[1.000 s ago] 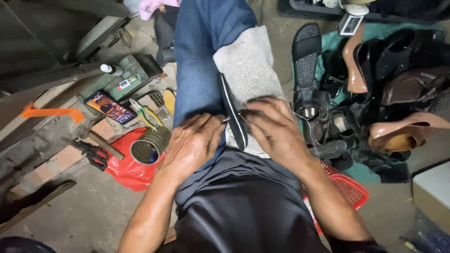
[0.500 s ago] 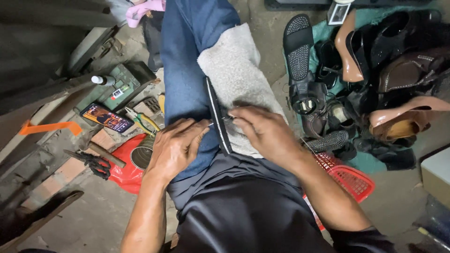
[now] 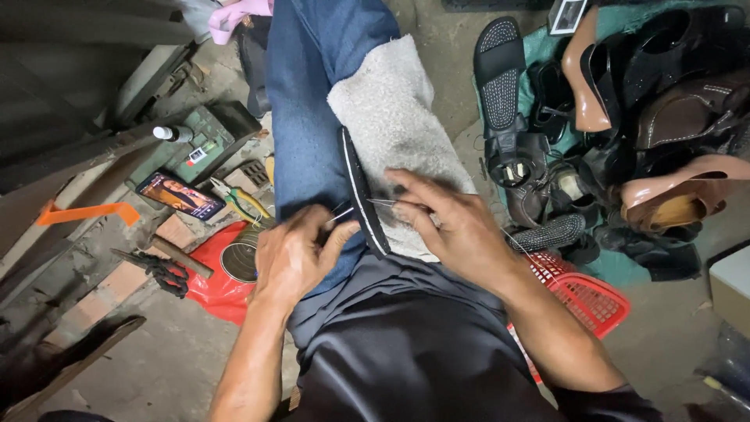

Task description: Hand-stitching a replacement sole onto a shoe using a needle and thread in a repair shop.

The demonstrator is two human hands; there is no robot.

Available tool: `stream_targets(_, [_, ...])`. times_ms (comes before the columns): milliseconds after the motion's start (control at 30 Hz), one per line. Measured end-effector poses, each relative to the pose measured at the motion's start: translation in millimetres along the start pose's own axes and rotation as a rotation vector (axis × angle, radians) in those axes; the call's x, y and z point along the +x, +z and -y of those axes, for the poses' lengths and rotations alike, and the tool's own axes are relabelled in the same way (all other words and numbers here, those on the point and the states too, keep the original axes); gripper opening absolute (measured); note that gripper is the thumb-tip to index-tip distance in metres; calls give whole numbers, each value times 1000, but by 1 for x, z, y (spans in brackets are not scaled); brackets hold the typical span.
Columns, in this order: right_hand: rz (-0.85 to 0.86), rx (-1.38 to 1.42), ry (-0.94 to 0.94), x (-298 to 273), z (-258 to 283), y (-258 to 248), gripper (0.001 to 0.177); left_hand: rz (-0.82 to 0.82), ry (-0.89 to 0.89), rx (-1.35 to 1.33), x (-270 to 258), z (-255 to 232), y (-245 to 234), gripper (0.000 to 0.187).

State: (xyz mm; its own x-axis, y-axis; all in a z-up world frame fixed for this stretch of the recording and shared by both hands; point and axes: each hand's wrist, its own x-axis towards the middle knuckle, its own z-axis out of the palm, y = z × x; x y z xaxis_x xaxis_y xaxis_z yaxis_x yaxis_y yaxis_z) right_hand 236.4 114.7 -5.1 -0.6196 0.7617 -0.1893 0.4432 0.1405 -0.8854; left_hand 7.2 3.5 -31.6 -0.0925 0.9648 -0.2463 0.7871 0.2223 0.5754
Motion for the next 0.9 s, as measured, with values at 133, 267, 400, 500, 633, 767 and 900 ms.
stream_targets(133, [-28,-71,-13,3,4,-5,31,37,-172,123,-11,13,-17,52])
stream_targets(267, [78,-102,-52,2,3,-4,24,50,-282,137,-20,16,-20,57])
stream_targets(400, [80,-131,-52,1,2,0,19,-43,-122,49,-5,-4,-19,47])
stream_targets(500, [43,-170,-11,-5,-4,2,15,-72,16,8,0,-11,-5,39])
stream_targets(633, [26,-180,53,-6,-5,-4,14,-83,-21,26,-5,5,3,38])
stream_targets(767, [34,-190,105,-6,3,-4,17,88,-238,-1,-9,7,-2,32])
stream_targets(900, [46,-168,141,-4,15,-1,19,204,-312,-87,0,-7,-14,21])
